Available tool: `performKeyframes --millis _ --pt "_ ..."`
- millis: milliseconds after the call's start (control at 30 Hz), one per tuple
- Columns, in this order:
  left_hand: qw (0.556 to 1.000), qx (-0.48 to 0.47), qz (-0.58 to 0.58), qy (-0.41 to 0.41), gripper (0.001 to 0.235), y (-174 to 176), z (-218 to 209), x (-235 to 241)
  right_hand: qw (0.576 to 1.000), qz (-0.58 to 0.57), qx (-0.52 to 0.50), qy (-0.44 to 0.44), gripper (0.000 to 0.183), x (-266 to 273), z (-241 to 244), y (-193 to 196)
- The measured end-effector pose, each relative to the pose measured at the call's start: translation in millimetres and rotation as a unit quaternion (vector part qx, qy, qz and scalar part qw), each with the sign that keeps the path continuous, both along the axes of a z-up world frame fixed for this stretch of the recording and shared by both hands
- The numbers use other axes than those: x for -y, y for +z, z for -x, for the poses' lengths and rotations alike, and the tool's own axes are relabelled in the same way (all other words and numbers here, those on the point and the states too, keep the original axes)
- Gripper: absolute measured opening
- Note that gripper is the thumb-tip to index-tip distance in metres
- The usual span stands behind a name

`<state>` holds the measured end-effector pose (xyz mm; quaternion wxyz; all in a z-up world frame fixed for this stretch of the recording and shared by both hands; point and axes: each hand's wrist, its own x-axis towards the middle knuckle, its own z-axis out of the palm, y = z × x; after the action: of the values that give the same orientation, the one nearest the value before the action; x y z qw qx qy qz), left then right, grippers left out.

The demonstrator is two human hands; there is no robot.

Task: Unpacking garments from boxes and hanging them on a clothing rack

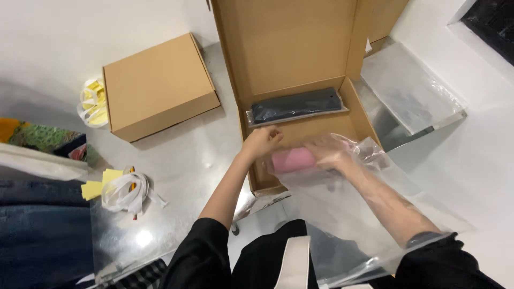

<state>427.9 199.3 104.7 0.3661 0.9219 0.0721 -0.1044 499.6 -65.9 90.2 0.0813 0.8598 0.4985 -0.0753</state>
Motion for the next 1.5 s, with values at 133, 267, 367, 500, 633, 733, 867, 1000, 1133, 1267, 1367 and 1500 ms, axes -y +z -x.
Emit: performKeyframes --millis 133,267,367,500,633,733,867,1000,1133,1267,1367,1500 --pt "0.997 -0.059 0.013 -0.042 0.045 -52.8 -23.4 -0.6 0.906 -0.041 -0.385 -0.173 0.087 -5.8 -26.8 -8.3" --pt "0.991 -0.104 0.023 -0.08 0.046 -57.3 -26.2 13.1 0.959 0.042 -0.25 -0.125 0.055 2.6 -32.2 1.7" --pt "0.986 -0.124 0.041 -0.102 0.049 -53.9 -20.7 19.5 0.967 0.09 -0.198 -0.131 0.037 -0.9 -13.4 10.6" --pt "0.982 -0.136 0.063 -0.113 0.053 -61.5 -15.4 21.3 0.958 -0.009 -0.204 -0.202 0.029 -1.9 13.9 -1.9" --pt "0.985 -0.137 0.054 -0.093 0.057 -79.3 -23.9 11.9 0.994 0.072 0.058 -0.059 0.027 -7.8 -9.5 -51.3" --pt "0.988 -0.131 0.043 -0.076 0.061 -75.1 -34.5 8.0 0.995 0.037 -0.013 -0.094 0.068 -9.2 -37.9 -83.4" --pt "0.995 -0.068 0.07 -0.015 0.069 -35.5 -41.4 1.8 0.981 -0.134 0.142 -0.023 0.061 -3.0 -55.3 -44.3" --pt "0.994 -0.01 0.087 0.064 0.067 -1.4 -45.2 -6.6 0.968 -0.216 0.117 -0.044 0.075 -11.0 -44.4 43.2" --pt "0.992 0.011 0.097 0.078 0.059 21.5 -52.0 -11.0 0.943 -0.288 0.163 -0.012 0.062 -15.8 -52.4 44.5" --pt "0.98 0.045 0.179 0.078 0.037 54.6 -39.6 -4.7 0.89 -0.369 0.268 0.029 0.051 -26.1 -52.7 45.3" --pt "0.961 0.064 0.249 0.099 0.025 54.8 -28.9 -4.3 0.861 -0.395 0.32 0.027 0.059 -28.7 -52.1 40.3" --pt "0.933 0.137 0.288 0.17 0.021 13.6 -35.9 -27.1 0.857 -0.375 0.348 0.057 0.038 1.0 -71.9 22.7"
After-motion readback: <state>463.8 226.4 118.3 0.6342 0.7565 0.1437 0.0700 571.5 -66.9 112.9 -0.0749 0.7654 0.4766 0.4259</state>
